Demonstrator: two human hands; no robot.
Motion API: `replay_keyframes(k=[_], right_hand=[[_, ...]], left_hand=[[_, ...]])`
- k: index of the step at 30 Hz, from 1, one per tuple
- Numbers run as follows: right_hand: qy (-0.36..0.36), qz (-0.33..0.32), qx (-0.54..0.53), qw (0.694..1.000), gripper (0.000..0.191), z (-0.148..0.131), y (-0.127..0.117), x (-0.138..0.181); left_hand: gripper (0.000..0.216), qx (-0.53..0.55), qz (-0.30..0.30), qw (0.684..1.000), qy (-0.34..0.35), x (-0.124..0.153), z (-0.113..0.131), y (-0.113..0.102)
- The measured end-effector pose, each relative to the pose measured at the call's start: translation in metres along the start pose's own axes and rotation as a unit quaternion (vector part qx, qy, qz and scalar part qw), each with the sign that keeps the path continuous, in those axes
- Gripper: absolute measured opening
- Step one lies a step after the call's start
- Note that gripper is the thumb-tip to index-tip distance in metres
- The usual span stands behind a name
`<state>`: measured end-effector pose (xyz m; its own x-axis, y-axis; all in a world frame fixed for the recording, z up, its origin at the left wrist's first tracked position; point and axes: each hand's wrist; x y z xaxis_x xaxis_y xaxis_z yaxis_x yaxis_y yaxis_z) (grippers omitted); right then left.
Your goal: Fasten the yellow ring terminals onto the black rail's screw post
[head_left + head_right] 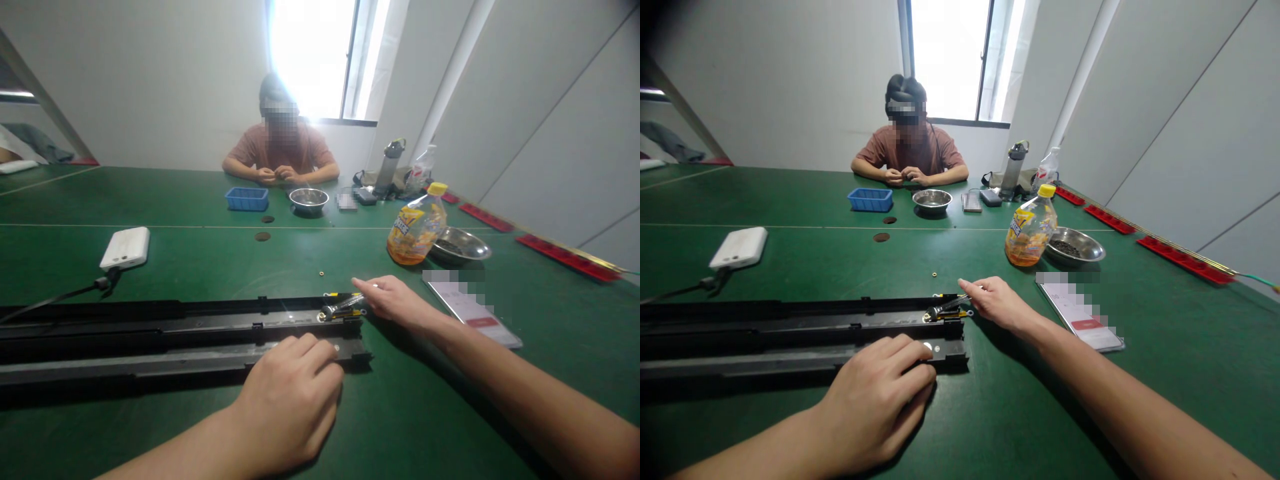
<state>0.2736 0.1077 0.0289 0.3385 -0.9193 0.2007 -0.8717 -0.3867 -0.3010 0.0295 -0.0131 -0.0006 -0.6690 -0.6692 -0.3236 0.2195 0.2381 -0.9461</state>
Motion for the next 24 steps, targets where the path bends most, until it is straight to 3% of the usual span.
replay_keyframes(k=[11, 16, 24], right_hand=[[0.05, -0.04, -0.065, 0.996, 0.068, 0.001, 0.01, 0.02], [0.069, -0.061, -0.039, 0.995, 0.07, 0.005, 0.011, 0.028], [0.098, -0.102, -0.12, 0.983, 0.07, 0.003, -0.003, 0.029]], left_hand=[[0.008, 0.001, -0.004, 1.0, 0.001, 0.001, -0.001, 0.0], [0.009, 0.004, -0.002, 1.0, 0.002, 0.0, -0.001, 0.0], [0.008, 0.002, 0.002, 1.0, 0.001, -0.001, 0.0, -0.001]])
Point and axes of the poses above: each hand's wrist, its own x-axis away from the middle knuckle, its own y-axis out of the palm, z = x × y, and after that the axes turned 15 degrees about -x, right-handed
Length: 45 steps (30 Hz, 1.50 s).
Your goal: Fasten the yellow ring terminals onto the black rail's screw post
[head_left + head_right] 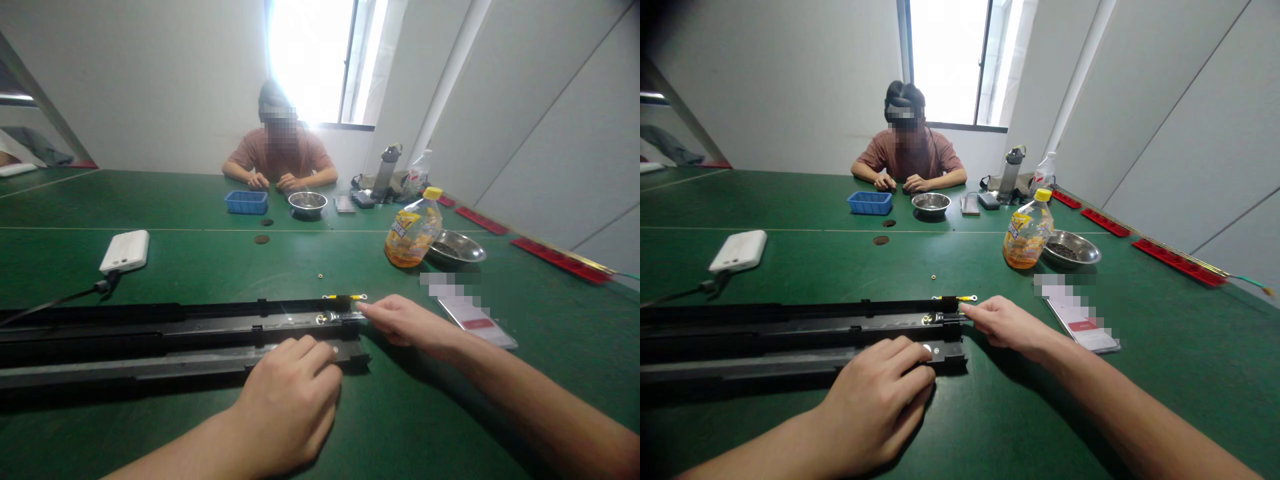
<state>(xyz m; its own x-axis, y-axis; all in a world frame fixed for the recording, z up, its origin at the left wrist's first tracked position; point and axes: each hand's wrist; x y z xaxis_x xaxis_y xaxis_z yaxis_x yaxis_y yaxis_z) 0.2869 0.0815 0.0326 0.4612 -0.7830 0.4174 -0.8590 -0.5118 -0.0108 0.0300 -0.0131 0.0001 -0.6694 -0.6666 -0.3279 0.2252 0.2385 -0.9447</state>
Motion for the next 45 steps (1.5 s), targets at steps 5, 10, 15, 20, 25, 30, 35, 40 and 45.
replay_keyframes(k=[5, 10, 15, 20, 25, 30, 35, 40, 45], right_hand=[[-0.036, 0.0, 0.057, 0.998, 0.068, -0.013, -0.018, -0.004], [-0.052, -0.042, 0.128, 0.99, 0.069, -0.026, -0.027, -0.016], [-0.05, -0.065, 0.206, 0.975, 0.067, -0.038, -0.028, -0.028], [-0.056, -0.067, 0.238, 0.967, 0.066, -0.04, -0.028, -0.038], [-0.047, -0.058, 0.26, 0.963, 0.067, -0.039, -0.027, -0.041], [-0.031, -0.069, 0.236, 0.969, 0.066, -0.037, -0.027, -0.041], [-0.023, -0.072, 0.193, 0.978, 0.067, -0.034, -0.024, -0.038], [0.009, -0.066, 0.123, 0.99, 0.07, -0.026, -0.018, -0.029], [0.044, -0.073, 0.052, 0.995, 0.073, -0.017, -0.012, -0.017]], left_hand=[[0.007, 0.004, -0.002, 1.0, 0.001, 0.001, 0.0, 0.0], [0.007, 0.004, -0.001, 1.0, -0.002, 0.001, -0.001, 0.0], [0.007, 0.009, -0.003, 1.0, 0.001, 0.001, -0.002, 0.001], [0.006, 0.006, -0.003, 1.0, -0.001, 0.002, -0.002, 0.002], [0.007, -0.001, -0.002, 1.0, 0.001, 0.001, -0.002, 0.002], [0.007, -0.003, -0.004, 1.0, 0.002, 0.001, -0.002, 0.002], [0.008, -0.005, -0.002, 1.0, 0.001, 0.001, -0.002, 0.002], [0.008, -0.004, -0.001, 1.0, 0.0, 0.002, -0.002, 0.002], [0.009, -0.003, 0.004, 1.0, 0.001, 0.001, -0.001, 0.001]])
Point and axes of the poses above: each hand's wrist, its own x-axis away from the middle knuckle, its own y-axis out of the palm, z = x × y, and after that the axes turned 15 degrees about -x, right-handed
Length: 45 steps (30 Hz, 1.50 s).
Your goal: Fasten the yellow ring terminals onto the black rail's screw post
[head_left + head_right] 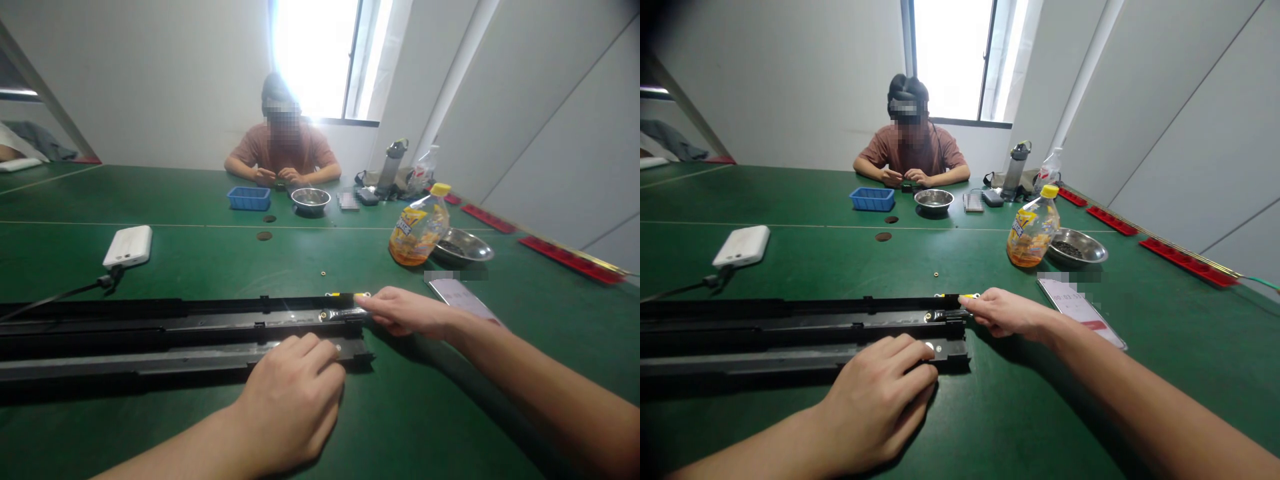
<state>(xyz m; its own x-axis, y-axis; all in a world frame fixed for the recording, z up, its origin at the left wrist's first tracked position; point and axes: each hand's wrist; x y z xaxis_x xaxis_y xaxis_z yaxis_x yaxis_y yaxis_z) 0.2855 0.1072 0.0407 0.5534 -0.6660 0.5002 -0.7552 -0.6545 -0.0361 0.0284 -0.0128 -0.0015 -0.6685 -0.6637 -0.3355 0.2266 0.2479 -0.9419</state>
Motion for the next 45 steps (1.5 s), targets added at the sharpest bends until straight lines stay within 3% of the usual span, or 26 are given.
replay_keyframes(k=[11, 20, 33, 40, 45], right_hand=[[0.016, -0.008, -0.03, 0.999, 0.071, 0.004, 0.011, 0.011], [0.019, 0.062, -0.113, 0.991, 0.062, 0.011, 0.021, 0.022], [-0.074, 0.123, -0.092, 0.985, 0.063, 0.037, 0.031, 0.018], [-0.105, 0.132, -0.111, 0.979, 0.061, 0.032, 0.04, 0.02], [-0.123, 0.143, -0.118, 0.975, 0.063, 0.03, 0.028, 0.023]], left_hand=[[0.008, 0.004, -0.005, 1.0, 0.001, -0.002, 0.001, -0.001], [0.009, 0.0, -0.003, 1.0, -0.002, -0.001, 0.002, -0.001], [0.009, 0.001, 0.002, 1.0, -0.002, -0.002, 0.002, 0.0], [0.009, 0.001, 0.004, 1.0, -0.002, -0.001, 0.003, 0.0], [0.01, -0.001, -0.002, 1.0, -0.001, -0.001, 0.003, -0.001]])
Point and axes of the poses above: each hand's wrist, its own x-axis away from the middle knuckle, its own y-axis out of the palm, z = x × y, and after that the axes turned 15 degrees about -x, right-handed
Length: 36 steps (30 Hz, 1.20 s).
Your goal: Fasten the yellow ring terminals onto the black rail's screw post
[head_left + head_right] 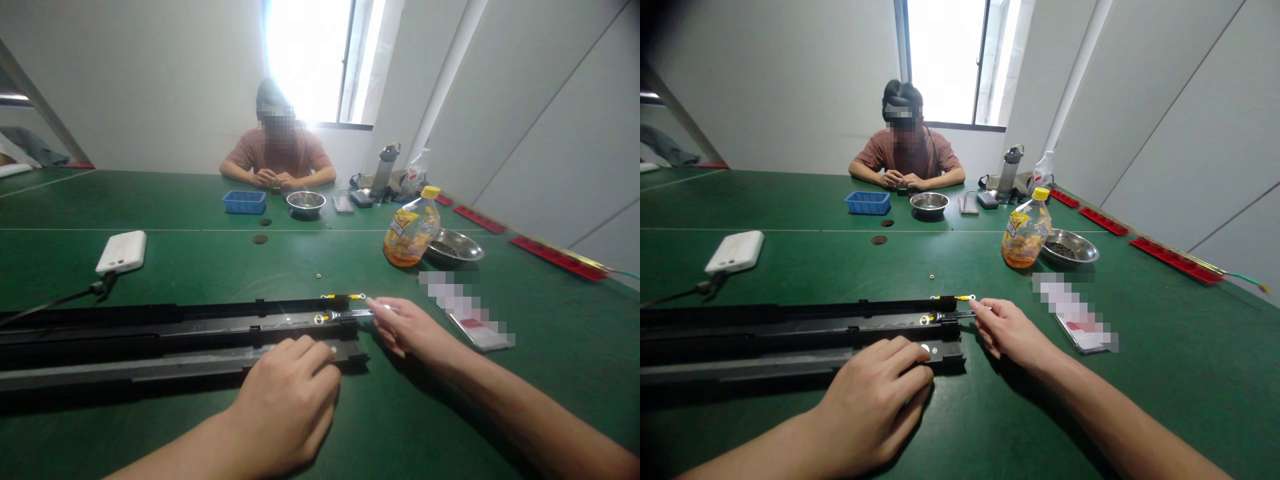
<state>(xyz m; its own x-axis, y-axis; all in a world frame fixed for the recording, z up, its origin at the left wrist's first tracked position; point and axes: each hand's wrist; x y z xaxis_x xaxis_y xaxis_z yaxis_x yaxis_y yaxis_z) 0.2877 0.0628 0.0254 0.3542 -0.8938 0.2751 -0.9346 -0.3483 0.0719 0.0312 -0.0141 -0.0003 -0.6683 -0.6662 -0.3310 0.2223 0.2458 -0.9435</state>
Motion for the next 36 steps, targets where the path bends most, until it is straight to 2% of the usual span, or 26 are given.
replay_keyframes(k=[5, 11, 19, 36], right_hand=[[-0.021, 0.008, 0.005, 1.0, 0.062, -0.011, -0.017, -0.008], [-0.034, -0.045, 0.034, 0.998, 0.059, -0.013, -0.022, -0.028], [-0.038, -0.081, 0.108, 0.99, 0.057, -0.017, -0.026, -0.05], [-0.037, -0.081, 0.118, 0.989, 0.056, -0.008, -0.021, -0.051]], left_hand=[[0.008, 0.008, 0.001, 1.0, 0.003, 0.0, -0.001, -0.001], [0.009, 0.003, -0.001, 1.0, 0.003, 0.0, -0.002, -0.001], [0.009, 0.006, -0.006, 1.0, 0.002, 0.0, -0.002, 0.0], [0.008, 0.007, -0.004, 1.0, 0.004, 0.0, -0.003, 0.002]])
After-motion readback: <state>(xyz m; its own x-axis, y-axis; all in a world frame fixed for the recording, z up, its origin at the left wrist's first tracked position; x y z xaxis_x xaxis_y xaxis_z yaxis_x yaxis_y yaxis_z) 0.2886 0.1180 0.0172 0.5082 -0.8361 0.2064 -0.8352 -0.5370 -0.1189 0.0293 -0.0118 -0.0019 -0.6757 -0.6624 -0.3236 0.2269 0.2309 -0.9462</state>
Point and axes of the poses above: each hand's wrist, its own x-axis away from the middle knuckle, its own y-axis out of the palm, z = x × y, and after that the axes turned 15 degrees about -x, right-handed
